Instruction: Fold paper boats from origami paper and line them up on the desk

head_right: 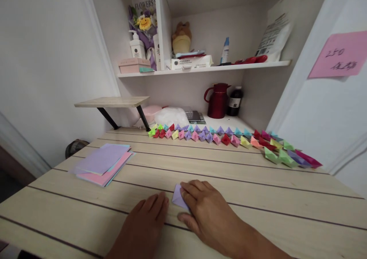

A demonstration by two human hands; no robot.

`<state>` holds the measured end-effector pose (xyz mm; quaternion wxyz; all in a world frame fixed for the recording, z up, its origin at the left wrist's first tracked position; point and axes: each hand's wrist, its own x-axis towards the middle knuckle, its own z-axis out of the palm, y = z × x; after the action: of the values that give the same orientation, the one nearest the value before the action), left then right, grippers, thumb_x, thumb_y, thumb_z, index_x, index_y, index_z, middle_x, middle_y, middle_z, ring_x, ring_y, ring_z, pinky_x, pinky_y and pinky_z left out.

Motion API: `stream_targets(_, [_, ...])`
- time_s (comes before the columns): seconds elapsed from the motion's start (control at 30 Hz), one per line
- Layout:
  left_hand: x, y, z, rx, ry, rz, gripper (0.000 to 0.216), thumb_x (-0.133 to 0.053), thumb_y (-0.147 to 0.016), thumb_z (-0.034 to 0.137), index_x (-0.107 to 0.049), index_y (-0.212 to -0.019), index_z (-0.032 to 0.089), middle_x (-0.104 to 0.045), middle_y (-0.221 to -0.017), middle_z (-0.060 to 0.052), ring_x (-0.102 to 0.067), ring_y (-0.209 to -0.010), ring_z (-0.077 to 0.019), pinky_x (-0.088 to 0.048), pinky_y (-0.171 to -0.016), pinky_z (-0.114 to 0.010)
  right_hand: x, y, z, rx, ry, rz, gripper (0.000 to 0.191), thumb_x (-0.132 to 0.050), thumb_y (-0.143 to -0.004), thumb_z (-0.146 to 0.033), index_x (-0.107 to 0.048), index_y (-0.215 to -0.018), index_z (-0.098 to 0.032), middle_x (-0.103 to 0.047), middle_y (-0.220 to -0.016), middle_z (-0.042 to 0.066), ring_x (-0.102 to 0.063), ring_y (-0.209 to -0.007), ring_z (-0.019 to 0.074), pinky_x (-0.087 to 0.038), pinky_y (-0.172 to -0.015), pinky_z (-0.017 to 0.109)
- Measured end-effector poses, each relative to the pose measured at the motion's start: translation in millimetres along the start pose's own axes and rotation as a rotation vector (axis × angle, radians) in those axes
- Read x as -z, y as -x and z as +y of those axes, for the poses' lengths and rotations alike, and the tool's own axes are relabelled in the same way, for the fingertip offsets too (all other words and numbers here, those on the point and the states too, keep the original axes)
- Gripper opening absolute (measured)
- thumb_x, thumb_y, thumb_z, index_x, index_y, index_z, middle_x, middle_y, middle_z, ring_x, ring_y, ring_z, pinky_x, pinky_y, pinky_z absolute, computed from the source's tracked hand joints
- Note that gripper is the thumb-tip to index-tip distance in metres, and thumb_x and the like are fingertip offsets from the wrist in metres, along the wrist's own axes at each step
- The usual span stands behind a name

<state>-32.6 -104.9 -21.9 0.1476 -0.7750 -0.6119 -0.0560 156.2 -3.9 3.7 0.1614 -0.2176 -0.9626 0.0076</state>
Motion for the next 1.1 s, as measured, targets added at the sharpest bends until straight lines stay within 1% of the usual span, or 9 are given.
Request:
stream_targets(0.17, [7,-9,-6,0.198,0.234,0.017,0.053,-0.047,-0.082,0.001,-0.057,-0.126,0.027,-0.060,-0.129,-0.004,-0.054,-0.114,-0.0220,-0.043,-0.096,-0.040,-2,-6,12,-0.061,-0.157,-0.042,0.052,-0.058,-0.086,-0.048,-0.053,-0.132,-0.024,-0.053,-0.138,0.005,-0.045,-0.123,0.0284,-0.037,-0.102,0.046])
stream_targets(0.3, [4,-10,-10,0.156,0.322,0.050,0.051,-0.050,-0.079,0.002,-0.064,-0.116,0.034,-0.060,-0.129,-0.004,-0.055,-0.113,-0.0227,-0.044,-0.094,-0.041,-8,-9,19,-0.108,-0.215,-0.041,0.046,-0.056,-0.088,-0.043,-0.054,-0.131,-0.028,-0.054,-0.137,0.003,-0.044,-0.126,0.0274,-0.035,-0.104,0.046])
stream_targets(0.47, [-20,-2,-14,0.127,0.312,0.213,0.041,-0.056,-0.079,0.007,-0.072,-0.100,0.038,-0.068,-0.116,0.000,-0.058,-0.103,-0.0210,-0.047,-0.088,-0.038,-8,-8,20,-0.113,-0.236,-0.041,0.042,-0.054,-0.089,-0.037,-0.055,-0.130,-0.028,-0.054,-0.137,0.002,-0.044,-0.127,0.0262,-0.034,-0.105,0.044])
stream_targets(0.6, [-24,-9,-12,0.135,0.203,0.097,0.044,-0.058,-0.082,0.015,-0.063,-0.115,0.044,-0.058,-0.132,0.000,-0.052,-0.115,-0.0255,-0.041,-0.095,-0.045,-7,-7,18,-0.086,-0.217,-0.027,0.048,-0.057,-0.087,-0.043,-0.054,-0.131,-0.026,-0.055,-0.136,0.006,-0.045,-0.126,0.0283,-0.035,-0.103,0.047])
stream_targets(0.73, [-7,-20,-8,0.163,0.193,-0.063,0.050,-0.055,-0.083,0.017,-0.054,-0.127,0.041,-0.052,-0.139,-0.002,-0.048,-0.121,-0.0299,-0.039,-0.097,-0.050,-9,-10,12,-0.075,-0.170,0.049,0.059,-0.067,-0.078,-0.045,-0.053,-0.130,-0.022,-0.059,-0.129,0.010,-0.050,-0.120,0.0296,-0.039,-0.099,0.048])
stream_targets(0.87, [13,-27,-2,0.150,0.224,-0.085,0.061,-0.048,-0.082,0.008,-0.046,-0.135,0.038,-0.052,-0.139,-0.003,-0.051,-0.120,-0.0269,-0.042,-0.096,-0.045,-13,-19,12,-0.160,-0.168,0.171,0.024,-0.057,-0.086,-0.024,-0.066,-0.108,-0.022,-0.071,-0.103,0.008,-0.062,-0.098,0.0247,-0.046,-0.086,0.040])
stream_targets(0.93, [19,-32,-1,0.151,0.354,-0.048,0.059,-0.045,-0.082,0.006,-0.048,-0.133,0.036,-0.057,-0.134,-0.002,-0.052,-0.118,-0.0231,-0.041,-0.099,-0.042,-13,-22,18,-0.273,-0.311,0.216,0.018,-0.051,-0.088,-0.021,-0.069,-0.091,-0.022,-0.072,-0.086,0.005,-0.064,-0.083,0.0217,-0.047,-0.076,0.035])
stream_targets(1.0, [22,-43,-3,0.211,0.601,0.008,0.057,-0.045,-0.083,0.008,-0.048,-0.134,0.032,-0.058,-0.131,-0.004,-0.054,-0.115,-0.0211,-0.042,-0.099,-0.039,-11,-24,27,-0.426,-0.584,0.258,0.018,-0.054,-0.087,-0.028,-0.067,-0.078,-0.020,-0.069,-0.073,0.002,-0.061,-0.070,0.0197,-0.045,-0.065,0.030])
stream_targets(1.1, [18,-70,-12,0.412,1.080,0.034,0.060,-0.056,-0.081,0.020,-0.038,-0.139,0.021,-0.052,-0.134,-0.015,-0.058,-0.109,-0.0223,-0.049,-0.089,-0.037,-6,-23,38,-0.608,-1.114,0.388,0.020,-0.064,-0.079,-0.036,-0.066,-0.079,-0.017,-0.068,-0.072,0.001,-0.060,-0.067,0.0181,-0.044,-0.063,0.028])
